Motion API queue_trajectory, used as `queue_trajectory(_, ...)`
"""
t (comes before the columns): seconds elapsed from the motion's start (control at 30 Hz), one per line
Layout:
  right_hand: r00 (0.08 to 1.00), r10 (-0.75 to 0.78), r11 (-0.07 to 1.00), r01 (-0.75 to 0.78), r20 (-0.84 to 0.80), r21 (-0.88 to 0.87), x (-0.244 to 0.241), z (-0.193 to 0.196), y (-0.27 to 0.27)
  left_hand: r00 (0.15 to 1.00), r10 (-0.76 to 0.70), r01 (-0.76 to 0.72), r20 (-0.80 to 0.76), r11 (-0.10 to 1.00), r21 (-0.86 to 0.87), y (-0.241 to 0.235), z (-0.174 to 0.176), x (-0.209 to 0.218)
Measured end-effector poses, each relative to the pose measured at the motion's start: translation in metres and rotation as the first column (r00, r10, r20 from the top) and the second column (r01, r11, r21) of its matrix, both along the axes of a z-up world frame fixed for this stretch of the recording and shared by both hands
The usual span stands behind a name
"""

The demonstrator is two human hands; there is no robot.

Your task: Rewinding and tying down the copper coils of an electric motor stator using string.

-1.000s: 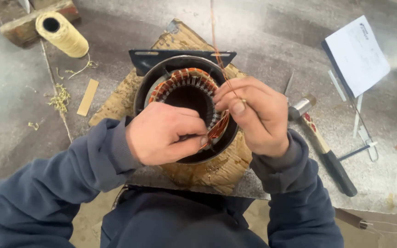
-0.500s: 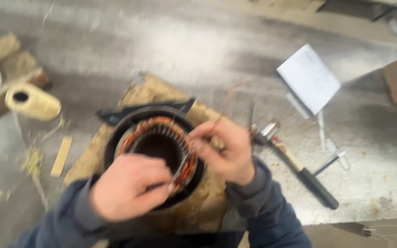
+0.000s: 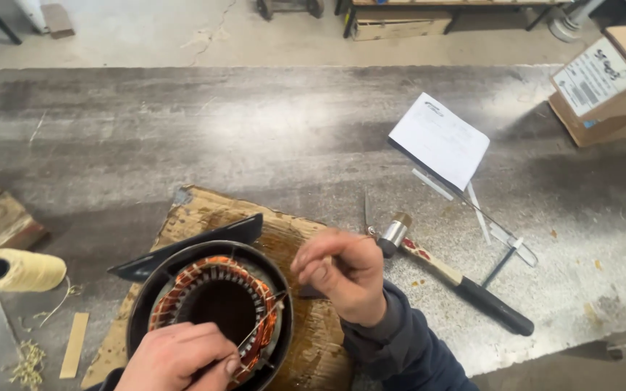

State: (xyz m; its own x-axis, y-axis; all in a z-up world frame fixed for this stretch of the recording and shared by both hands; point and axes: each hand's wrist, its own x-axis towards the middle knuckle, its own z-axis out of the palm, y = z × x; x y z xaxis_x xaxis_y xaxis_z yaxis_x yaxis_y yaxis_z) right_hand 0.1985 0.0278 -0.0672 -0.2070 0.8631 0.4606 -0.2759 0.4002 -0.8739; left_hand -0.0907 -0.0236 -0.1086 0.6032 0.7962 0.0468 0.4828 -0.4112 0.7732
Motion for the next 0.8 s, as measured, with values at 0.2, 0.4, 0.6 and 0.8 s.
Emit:
queue_trajectory(0.2,0.986,-0.102,0.994,0.094,-0.135,-0.063,0.01,-0.014,0.015,0.995,0.055,-0.059,0.083,0.997,0.046,-0.002,-0.015,-0.005)
queue_trajectory(0.4,0.849,-0.068,0.966,-0.076,0.524,0.249,0.034,-0.001,0.039,0.976,0.122,-0.133,0.182,0.99,0.045,-0.002,0.042,0.008)
queue_trajectory(0.6,0.732,-0.37,0.929,0.307,0.572,0.208,0.042,0.011,0.034,0.971,0.12,-0.142,0.206,0.985,0.099,-0.003,0.06,0.013)
queue_trajectory(0.8,0.637,-0.242,0.946,-0.012,0.731,0.323,0.023,0.024,0.028,0.969,0.106,-0.126,0.224,0.989,0.076,-0.005,0.063,0.013)
